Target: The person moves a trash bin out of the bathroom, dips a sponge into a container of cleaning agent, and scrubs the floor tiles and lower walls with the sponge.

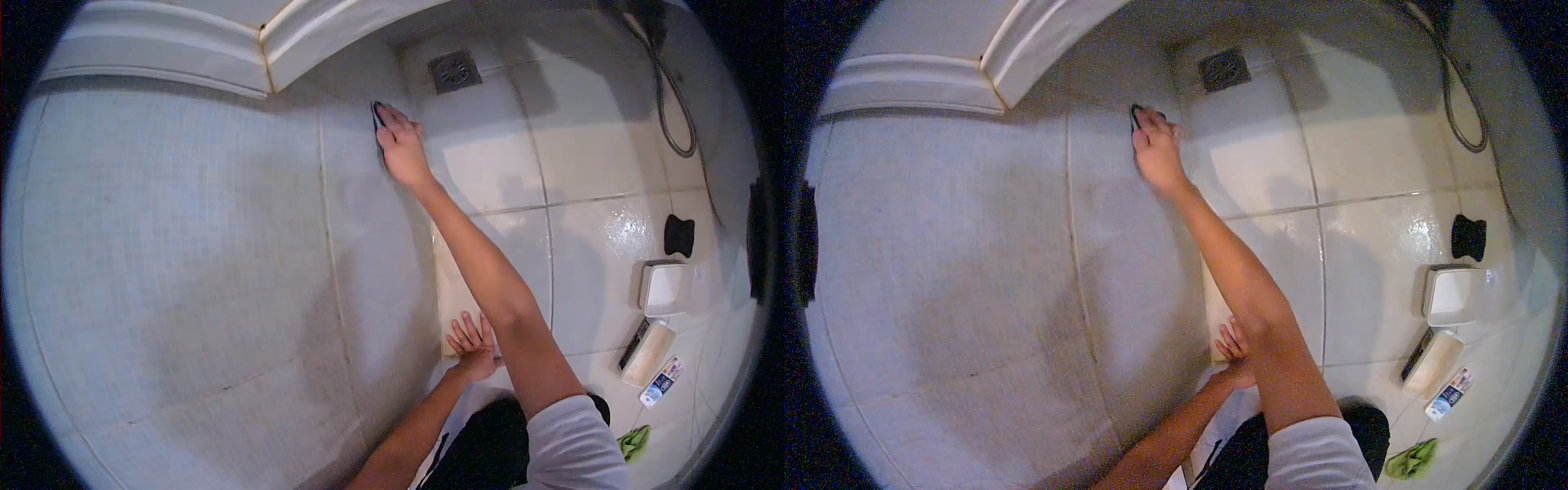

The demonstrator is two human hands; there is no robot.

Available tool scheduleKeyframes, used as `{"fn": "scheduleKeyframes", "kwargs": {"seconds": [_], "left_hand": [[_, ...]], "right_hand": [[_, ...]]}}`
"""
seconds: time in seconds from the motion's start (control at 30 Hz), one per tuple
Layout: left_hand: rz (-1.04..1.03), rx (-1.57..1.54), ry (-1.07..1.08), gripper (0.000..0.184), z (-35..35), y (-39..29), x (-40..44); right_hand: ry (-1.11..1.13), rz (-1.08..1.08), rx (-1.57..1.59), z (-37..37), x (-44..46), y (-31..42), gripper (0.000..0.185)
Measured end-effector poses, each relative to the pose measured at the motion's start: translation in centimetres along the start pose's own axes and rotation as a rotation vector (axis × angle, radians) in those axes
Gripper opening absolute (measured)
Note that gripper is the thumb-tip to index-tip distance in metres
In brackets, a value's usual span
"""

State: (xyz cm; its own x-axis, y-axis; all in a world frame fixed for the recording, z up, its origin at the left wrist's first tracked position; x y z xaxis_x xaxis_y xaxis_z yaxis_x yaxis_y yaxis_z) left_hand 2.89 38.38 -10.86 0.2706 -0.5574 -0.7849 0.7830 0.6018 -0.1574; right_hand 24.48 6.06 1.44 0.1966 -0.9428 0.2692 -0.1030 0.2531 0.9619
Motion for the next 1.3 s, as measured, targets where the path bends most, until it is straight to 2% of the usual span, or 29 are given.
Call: {"fn": "scheduleKeyframes", "kwargs": {"seconds": [0.03, 0.1, 0.13, 0.2, 0.23, 0.3, 0.33, 0.4, 0.43, 0.5, 0.53, 0.6, 0.63, 0.7, 0.73, 0.77, 0.8, 0.87, 0.93, 1.0, 1.1, 1.13, 1.2, 1.27, 1.3], "left_hand": [[0.009, -0.013, 0.01, 0.122, -0.6, 0.1, -0.7], [-0.024, -0.044, -0.133, 0.122, -0.3, -0.2, -0.2], [-0.026, -0.041, -0.132, 0.122, -0.6, -0.4, -0.3], [0.015, 0.012, -0.044, 0.122, -0.6, -0.1, 0.3], [0.011, 0.029, -0.055, 0.122, -0.5, 0.1, 0.4], [0.017, 0.018, 0.013, 0.122, -0.9, 0.3, 0.4], [0.008, 0.036, 0.002, 0.122, -1.2, 0.6, 0.3], [-0.163, 0.032, -0.241, 0.121, -1.3, 0.3, -0.5], [-0.168, 0.041, -0.246, 0.121, -1.0, 0.0, 0.0], [-0.052, 0.078, 0.034, 0.11, -1.7, 0.7, 0.4], [-0.053, 0.086, 0.029, 0.11, -2.1, 1.1, 0.6], [-0.123, -0.065, -0.169, 0.106, -2.9, 1.7, 0.6], [-0.133, -0.064, -0.174, 0.106, -2.7, 1.5, 0.6], [-0.044, 0.077, -0.073, 0.111, -2.9, 1.8, 0.8], [-0.04, 0.078, -0.066, 0.111, -3.1, 1.6, 0.5], [-0.107, 0.086, -0.149, 0.116, -3.1, 1.0, 0.0], [-0.178, 0.098, -0.241, 0.122, -2.5, 0.7, -0.1], [-0.119, 0.035, -0.211, 0.123, -1.8, 0.9, 0.4], [-0.057, -0.05, -0.166, 0.124, -1.4, 0.5, 0.1], [-0.052, -0.02, -0.077, 0.122, -0.6, 0.3, -0.3], [-0.06, -0.03, -0.112, 0.13, -0.5, 0.1, -0.3], [-0.06, -0.076, -0.128, 0.126, 0.5, -0.5, -0.8], [-0.041, -0.033, -0.102, 0.126, -0.1, -0.6, -0.2], [-0.007, -0.017, -0.07, 0.127, 0.2, -0.2, -0.3], [0.005, -0.022, -0.061, 0.127, 0.2, 0.2, -0.2]], "right_hand": [[0.014, -0.011, -0.002, 0.1, -1.8, -0.3, 0.042], [0.05, -0.076, -0.11, 0.7, -3.0, -2.5, 0.038], [0.045, -0.077, -0.11, 0.9, -2.4, -3.4, 0.038], [0.189, -0.311, -0.275, -0.2, 0.3, -5.2, 0.036], [0.173, -0.303, -0.265, -0.4, 0.0, -3.5, 0.036], [-0.046, 0.106, 0.08, 0.1, -0.8, 2.7, 0.034], [-0.064, 0.118, 0.083, -0.1, 0.0, 2.1, 0.034], [-0.077, 0.066, 0.08, -1.0, 0.3, -1.3, 0.038], [-0.086, 0.072, 0.083, -0.9, 0.4, -3.7, 0.038], [0.067, -0.246, -0.259, -1.2, 0.0, -9.4, 0.041], [0.06, -0.243, -0.255, -1.1, -0.3, -8.3, 0.041], [0.041, -0.285, -0.307, -0.3, -2.0, -5.0, 0.046], [0.034, -0.277, -0.311, -0.6, -1.8, -4.4, 0.046], [-0.105, -0.003, -0.118, -0.8, -0.8, -2.8, 0.049], [-0.131, -0.055, -0.046, -2.0, 0.4, -5.8, 0.05], [-0.125, -0.067, -0.043, -1.3, 0.6, -6.7, 0.05], [-0.021, -0.198, -0.06, -0.5, 1.0, -8.0, 0.05], [0.131, -0.439, -0.1, 0.3, -0.1, -8.1, 0.047], [0.2, -0.295, -0.047, 2.8, -4.9, -5.9, 0.05], [0.292, -0.32, 0.044, 5.4, -10.2, -2.8, 0.049], [0.197, -0.284, 0.004, 4.4, -11.2, -3.7, 0.049], [0.147, -0.229, -0.112, 3.7, -8.6, -4.0, 0.049], [0.228, -0.414, 0.02, 1.7, -1.4, -5.6, 0.049], [0.095, -0.147, 0.148, -0.4, 2.5, -3.1, 0.05], [0.206, -0.121, 0.22, -0.7, 2.0, -0.3, 0.05]]}}
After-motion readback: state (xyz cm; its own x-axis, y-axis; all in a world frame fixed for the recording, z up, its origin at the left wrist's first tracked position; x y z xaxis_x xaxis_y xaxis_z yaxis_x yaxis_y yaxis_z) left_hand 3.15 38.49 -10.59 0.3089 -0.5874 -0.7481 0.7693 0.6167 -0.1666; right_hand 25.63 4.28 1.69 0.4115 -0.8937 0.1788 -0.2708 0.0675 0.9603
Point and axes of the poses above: each hand's wrist, its own x-axis towards the middle knuckle, its own z-axis out of the back of the hand, y = z × x, the point moved 4 cm from there along x, towards the middle knuckle, and after that the axes turned 7 degrees about -y, right-handed, at the moved point
